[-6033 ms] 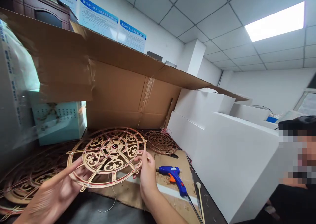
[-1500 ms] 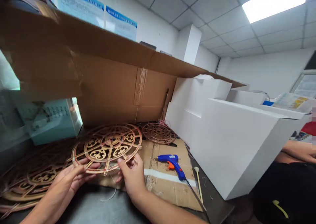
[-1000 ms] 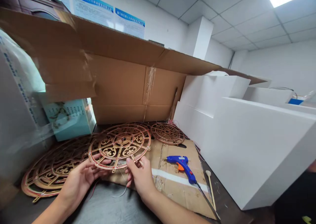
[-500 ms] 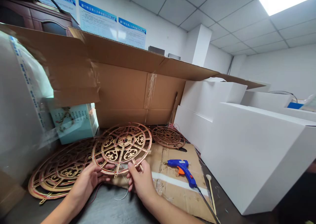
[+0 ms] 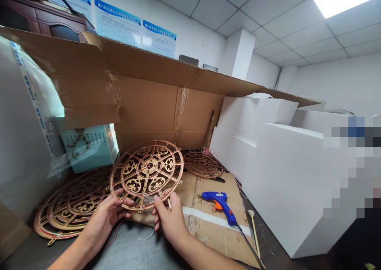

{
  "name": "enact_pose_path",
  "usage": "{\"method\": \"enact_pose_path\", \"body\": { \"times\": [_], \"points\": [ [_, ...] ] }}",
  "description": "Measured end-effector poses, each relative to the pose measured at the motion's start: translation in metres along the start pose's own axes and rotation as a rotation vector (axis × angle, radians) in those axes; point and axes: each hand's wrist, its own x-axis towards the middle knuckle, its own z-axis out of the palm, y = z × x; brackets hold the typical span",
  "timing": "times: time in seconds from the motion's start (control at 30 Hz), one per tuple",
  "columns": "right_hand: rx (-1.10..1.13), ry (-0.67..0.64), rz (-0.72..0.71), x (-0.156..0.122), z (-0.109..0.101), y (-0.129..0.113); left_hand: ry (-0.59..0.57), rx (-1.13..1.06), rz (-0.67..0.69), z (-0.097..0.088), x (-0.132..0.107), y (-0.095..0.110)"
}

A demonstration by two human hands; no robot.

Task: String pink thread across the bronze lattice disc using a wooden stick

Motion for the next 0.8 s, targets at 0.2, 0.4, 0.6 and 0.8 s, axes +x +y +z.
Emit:
{"method": "enact_pose_path", "body": {
  "times": [0.2, 0.4, 0.6, 0.8],
  "points": [
    [0.004, 0.0, 0.011, 0.0012, -0.0001, 0.0016, 0.031, -0.007, 0.005, -0.0015, 0.0036, -0.003],
    [-0.004, -0.004, 0.023, 0.0, 0.0012, -0.0015, 0.036, -0.013, -0.003, -0.0021, 0.0049, -0.0034],
    [0.003, -0.004, 0.033, 0.0005, 0.0001, 0.0013, 0.025, -0.022, -0.011, -0.0029, 0.0051, -0.0058],
    [-0.007, -0.004, 0.035, 0.0006, -0.0006, 0.006, 0.011, -0.028, -0.019, -0.0033, 0.0026, -0.0057]
  ]
}}
